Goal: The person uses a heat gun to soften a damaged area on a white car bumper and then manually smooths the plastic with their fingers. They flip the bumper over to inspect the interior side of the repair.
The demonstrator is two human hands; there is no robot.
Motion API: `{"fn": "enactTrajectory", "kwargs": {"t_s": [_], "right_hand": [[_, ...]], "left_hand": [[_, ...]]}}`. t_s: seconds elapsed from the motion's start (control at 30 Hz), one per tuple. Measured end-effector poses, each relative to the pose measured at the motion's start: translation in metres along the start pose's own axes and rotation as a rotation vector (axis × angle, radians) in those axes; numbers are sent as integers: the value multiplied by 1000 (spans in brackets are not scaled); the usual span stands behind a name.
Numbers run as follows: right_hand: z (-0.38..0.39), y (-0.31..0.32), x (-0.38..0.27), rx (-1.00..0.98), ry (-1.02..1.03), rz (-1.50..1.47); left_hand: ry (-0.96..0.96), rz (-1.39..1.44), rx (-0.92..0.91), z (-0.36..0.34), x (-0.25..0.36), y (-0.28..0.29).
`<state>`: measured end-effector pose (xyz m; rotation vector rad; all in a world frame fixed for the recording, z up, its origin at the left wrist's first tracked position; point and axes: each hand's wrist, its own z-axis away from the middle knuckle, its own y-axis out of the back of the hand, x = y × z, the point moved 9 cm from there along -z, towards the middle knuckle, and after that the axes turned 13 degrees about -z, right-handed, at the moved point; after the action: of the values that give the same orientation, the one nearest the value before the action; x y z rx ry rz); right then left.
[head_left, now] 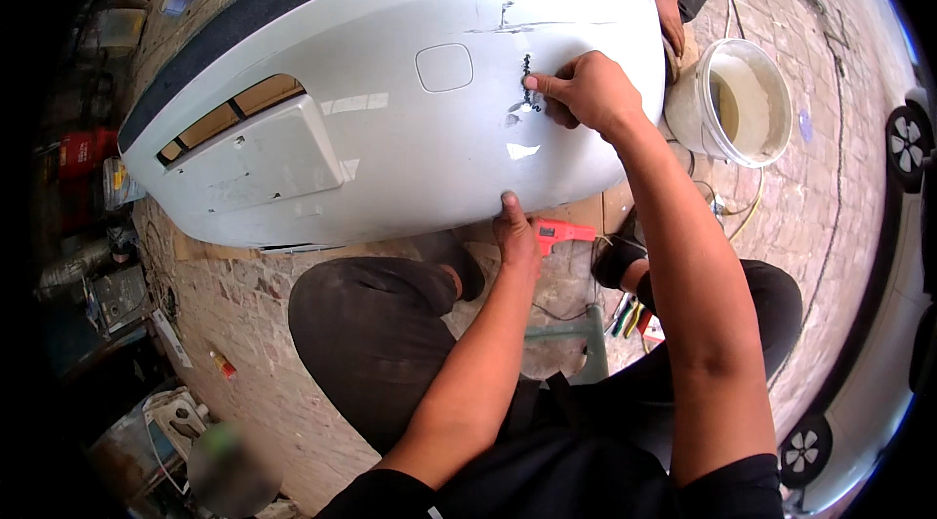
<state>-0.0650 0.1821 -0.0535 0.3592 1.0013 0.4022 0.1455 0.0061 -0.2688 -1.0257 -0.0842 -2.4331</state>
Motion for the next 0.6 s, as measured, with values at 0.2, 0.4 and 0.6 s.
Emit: {"fn": "enactTrajectory", "kwargs": {"t_s": [0.2,0.4,0.6], "right_hand": [[1,14,-5,20,-9,144],[-8,3,34,-24,-25,-249],[15,-6,22,152,-44,-12]], "left_hand": [[5,7,18,-3,-2,2],[6,-12,12,5,3,-4],[-40,2,12,-1,1,-2]]}}
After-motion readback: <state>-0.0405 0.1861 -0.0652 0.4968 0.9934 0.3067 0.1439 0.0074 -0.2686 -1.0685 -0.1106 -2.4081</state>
